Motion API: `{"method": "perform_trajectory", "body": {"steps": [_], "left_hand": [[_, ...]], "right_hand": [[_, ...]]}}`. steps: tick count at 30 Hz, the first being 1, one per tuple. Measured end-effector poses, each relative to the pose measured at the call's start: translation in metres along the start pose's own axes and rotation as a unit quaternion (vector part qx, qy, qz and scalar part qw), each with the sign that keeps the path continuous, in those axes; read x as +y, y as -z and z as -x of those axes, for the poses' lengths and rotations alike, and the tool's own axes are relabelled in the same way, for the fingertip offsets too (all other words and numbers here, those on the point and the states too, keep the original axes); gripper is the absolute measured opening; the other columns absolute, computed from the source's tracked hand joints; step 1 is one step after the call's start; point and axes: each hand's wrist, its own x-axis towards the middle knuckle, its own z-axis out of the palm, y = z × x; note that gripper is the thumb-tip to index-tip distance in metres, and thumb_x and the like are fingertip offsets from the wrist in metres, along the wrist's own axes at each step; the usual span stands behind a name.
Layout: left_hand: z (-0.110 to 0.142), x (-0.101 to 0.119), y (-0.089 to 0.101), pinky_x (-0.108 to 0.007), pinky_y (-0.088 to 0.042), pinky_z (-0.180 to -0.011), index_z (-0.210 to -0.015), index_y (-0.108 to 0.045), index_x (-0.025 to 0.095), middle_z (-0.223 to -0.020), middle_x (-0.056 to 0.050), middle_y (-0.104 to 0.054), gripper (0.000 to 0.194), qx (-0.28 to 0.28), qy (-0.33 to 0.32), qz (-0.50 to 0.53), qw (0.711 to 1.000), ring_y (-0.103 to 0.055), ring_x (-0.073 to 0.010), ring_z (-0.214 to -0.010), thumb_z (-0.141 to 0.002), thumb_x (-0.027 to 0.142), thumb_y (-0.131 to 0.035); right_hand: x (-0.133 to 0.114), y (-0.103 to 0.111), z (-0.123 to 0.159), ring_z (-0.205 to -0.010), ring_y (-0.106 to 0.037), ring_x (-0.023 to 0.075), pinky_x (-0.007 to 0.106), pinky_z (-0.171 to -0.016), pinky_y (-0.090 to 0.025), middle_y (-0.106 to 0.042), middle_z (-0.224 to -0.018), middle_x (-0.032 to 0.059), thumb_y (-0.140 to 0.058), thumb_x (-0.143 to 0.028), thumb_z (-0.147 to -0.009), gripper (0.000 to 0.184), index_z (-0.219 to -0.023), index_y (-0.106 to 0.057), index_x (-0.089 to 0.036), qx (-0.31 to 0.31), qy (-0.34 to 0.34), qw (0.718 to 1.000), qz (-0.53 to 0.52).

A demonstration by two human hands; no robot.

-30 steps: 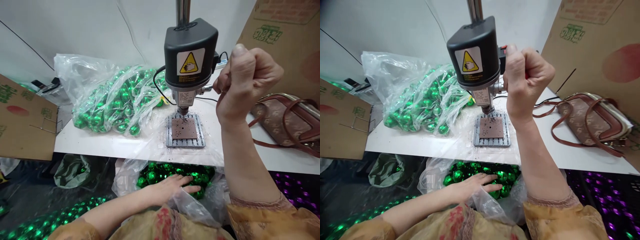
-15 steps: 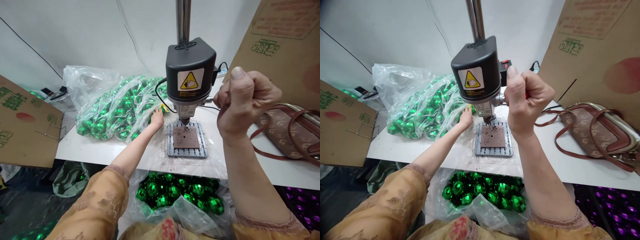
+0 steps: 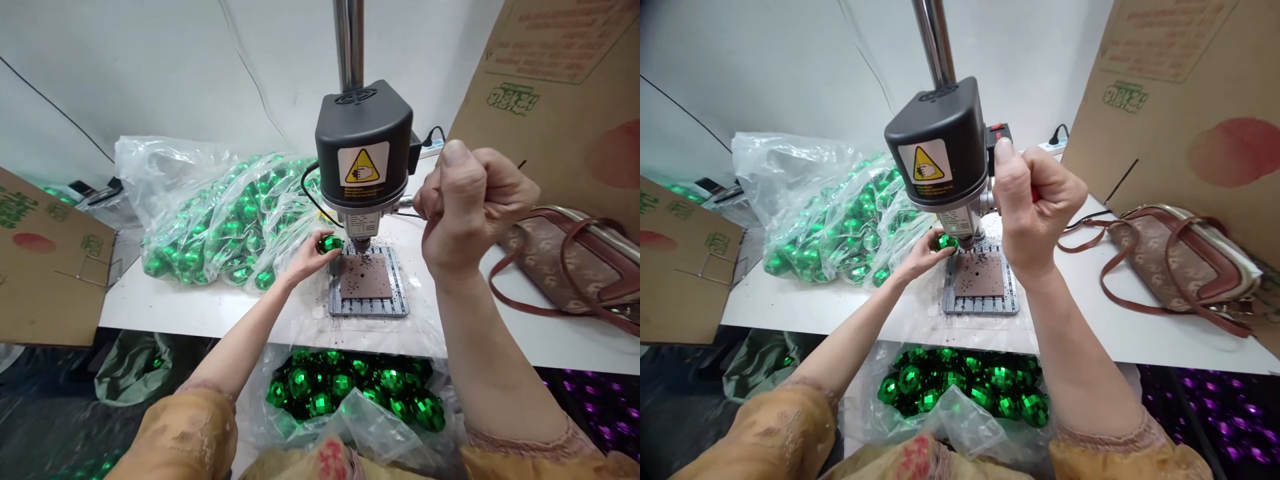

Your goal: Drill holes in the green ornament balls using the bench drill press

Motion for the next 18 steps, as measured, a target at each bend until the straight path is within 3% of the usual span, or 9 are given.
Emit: {"method": "perform_trajectory", "body": {"steps": [4,7,13,18], "left_hand": [[0.035,0.017,-0.006,-0.029,-0.048,-0.078,-0.124,-0.052,0.020,-0.106,-0.006,-0.065,0.058,-0.071,0.002,0.146,0.987,-0.062,-0.0179,-0.090,-0.081,0.053,-0.074],[0.044,0.023,-0.017,-0.028,-0.045,-0.074,-0.122,-0.059,0.019,-0.109,-0.007,-0.066,0.056,-0.092,-0.008,0.116,0.989,-0.060,-0.0174,-0.088,-0.081,0.053,-0.074],[0.038,0.026,-0.028,-0.029,-0.045,-0.075,-0.126,-0.063,0.020,-0.111,-0.007,-0.064,0.051,-0.091,-0.046,0.028,0.994,-0.059,-0.0193,-0.093,-0.084,0.049,-0.071],[0.033,0.028,-0.030,-0.031,-0.047,-0.080,-0.121,-0.061,0.020,-0.108,-0.005,-0.063,0.053,-0.071,-0.060,-0.039,0.995,-0.059,-0.0192,-0.093,-0.075,0.039,-0.080]], "right_hand": [[0.000,0.000,0.002,-0.040,-0.029,0.0049,0.027,-0.041,-0.021,-0.030,-0.045,-0.0066,-0.065,-0.037,-0.089,0.052,-0.053,-0.031,-0.021,0.004,-0.003,1.000,0.016],[0.002,0.001,0.003,-0.041,-0.029,0.0035,0.026,-0.042,-0.021,-0.029,-0.047,-0.0069,-0.063,-0.038,-0.090,0.051,-0.055,-0.030,-0.021,-0.004,-0.001,1.000,0.021],[0.001,0.003,0.002,-0.041,-0.029,0.0072,0.032,-0.043,-0.022,-0.029,-0.047,-0.0043,-0.061,-0.045,-0.090,0.053,-0.054,-0.029,-0.023,-0.014,-0.011,0.998,0.067],[0.002,0.006,0.003,-0.044,-0.031,0.0113,0.035,-0.045,-0.024,-0.030,-0.048,-0.0021,-0.057,-0.047,-0.092,0.051,-0.055,-0.030,-0.024,-0.024,-0.014,0.995,0.096]]}}
